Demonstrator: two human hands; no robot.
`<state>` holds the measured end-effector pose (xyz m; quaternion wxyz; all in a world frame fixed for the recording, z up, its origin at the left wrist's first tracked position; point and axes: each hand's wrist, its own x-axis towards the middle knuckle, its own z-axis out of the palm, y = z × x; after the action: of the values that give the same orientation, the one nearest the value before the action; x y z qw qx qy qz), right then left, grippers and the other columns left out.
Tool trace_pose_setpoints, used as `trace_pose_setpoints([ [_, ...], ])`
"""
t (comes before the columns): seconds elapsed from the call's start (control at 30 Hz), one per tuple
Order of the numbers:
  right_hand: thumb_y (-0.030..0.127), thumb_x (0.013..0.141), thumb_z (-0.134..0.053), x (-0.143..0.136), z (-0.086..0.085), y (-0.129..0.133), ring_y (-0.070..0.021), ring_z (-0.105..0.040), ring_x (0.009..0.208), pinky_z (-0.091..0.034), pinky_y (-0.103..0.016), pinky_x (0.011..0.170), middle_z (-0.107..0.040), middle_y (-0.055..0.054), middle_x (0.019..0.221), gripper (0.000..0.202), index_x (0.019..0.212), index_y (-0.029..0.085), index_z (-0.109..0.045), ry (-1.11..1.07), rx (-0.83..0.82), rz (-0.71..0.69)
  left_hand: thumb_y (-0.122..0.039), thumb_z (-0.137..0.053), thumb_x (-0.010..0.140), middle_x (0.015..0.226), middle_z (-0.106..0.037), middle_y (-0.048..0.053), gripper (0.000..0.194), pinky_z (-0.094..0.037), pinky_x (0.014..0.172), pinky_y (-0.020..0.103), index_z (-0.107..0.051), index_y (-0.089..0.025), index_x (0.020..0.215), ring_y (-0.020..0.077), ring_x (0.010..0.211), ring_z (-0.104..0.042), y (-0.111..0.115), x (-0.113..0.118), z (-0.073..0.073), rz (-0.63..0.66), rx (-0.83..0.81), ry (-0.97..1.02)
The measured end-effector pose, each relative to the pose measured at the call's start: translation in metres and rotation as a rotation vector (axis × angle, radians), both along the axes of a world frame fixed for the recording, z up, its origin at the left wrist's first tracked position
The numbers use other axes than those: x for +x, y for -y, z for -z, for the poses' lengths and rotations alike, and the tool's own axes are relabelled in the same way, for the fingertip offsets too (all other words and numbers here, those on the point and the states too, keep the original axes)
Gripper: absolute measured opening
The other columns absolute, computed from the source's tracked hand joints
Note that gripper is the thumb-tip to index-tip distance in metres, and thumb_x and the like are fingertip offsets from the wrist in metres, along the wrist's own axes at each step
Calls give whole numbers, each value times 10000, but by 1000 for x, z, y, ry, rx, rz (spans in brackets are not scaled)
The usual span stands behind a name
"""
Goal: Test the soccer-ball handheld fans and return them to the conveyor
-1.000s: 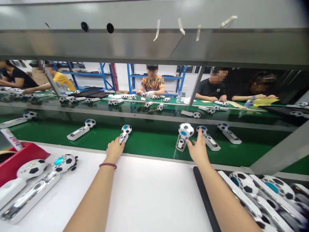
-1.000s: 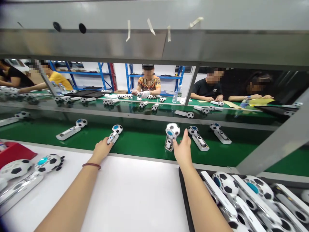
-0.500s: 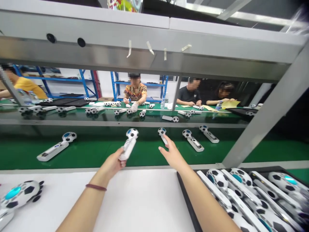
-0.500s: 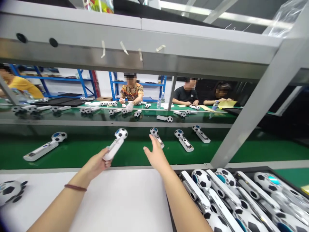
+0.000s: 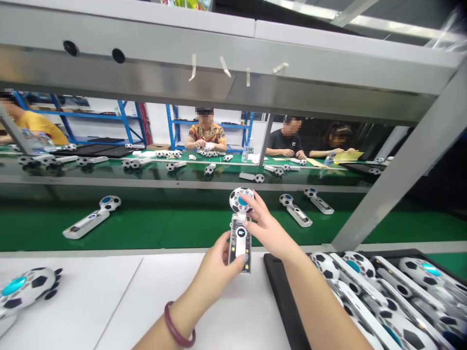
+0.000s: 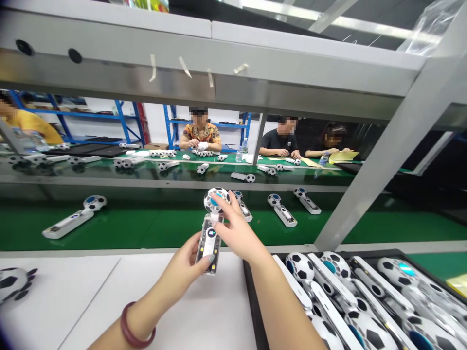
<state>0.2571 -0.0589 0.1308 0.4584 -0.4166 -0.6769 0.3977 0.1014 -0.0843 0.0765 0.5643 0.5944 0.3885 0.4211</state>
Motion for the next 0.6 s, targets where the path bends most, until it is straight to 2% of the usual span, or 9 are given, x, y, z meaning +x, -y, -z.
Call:
trace_pose_setpoints([
  [0.03,202,786,-480,-2,1,1,-212,-466,1148,-452,-340,892,-2,23,1478,504,1267,347,-436,13,12,-5,-295,-608,736,1133,-565,117,506,-447,800,337,-404,-189,1186,247,995,-548,-1,0,0,4,-7,38],
  [0.13,189,798,-455,-8,2,2,-198,-519,1076,-466,-341,880,-92,5,1458,411,1186,308,-520,-58,71,31,-335,-674,684,1167,-523,131,568,-449,805,334,-385,-188,1151,258,1032,-529,-2,0,1,26,-24,181],
  [0.23,169,791,-450,-18,3,5,-197,-541,1044,-484,-335,857,-126,-7,1448,410,1173,292,-533,-135,170,61,-398,-648,710,1080,-546,102,560,-478,711,343,-356,-213,1151,237,870,-601,1,0,-2,88,-136,333],
  [0.3,143,783,-448,-24,3,9,-213,-506,1106,-475,-330,880,-127,-2,1450,424,1169,290,-543,-108,238,61,-416,-592,759,995,-572,82,518,-486,671,350,-343,-225,1172,215,766,-622,4,-1,-6,129,-221,409],
  [0.47,51,755,-421,-30,-1,21,-221,-300,1292,-336,-349,1037,-156,29,1454,490,1155,294,-566,107,399,74,-373,-635,748,887,-605,57,532,-488,652,345,-358,-225,1178,185,684,-616,9,-1,-16,186,-221,450],
  [0.6,33,759,-386,-27,-5,23,-203,-289,1301,-302,-339,1061,-170,45,1453,511,1155,300,-569,114,441,68,-408,-649,727,874,-605,61,562,-485,643,350,-364,-217,1172,198,687,-615,12,-1,-18,214,-219,437],
])
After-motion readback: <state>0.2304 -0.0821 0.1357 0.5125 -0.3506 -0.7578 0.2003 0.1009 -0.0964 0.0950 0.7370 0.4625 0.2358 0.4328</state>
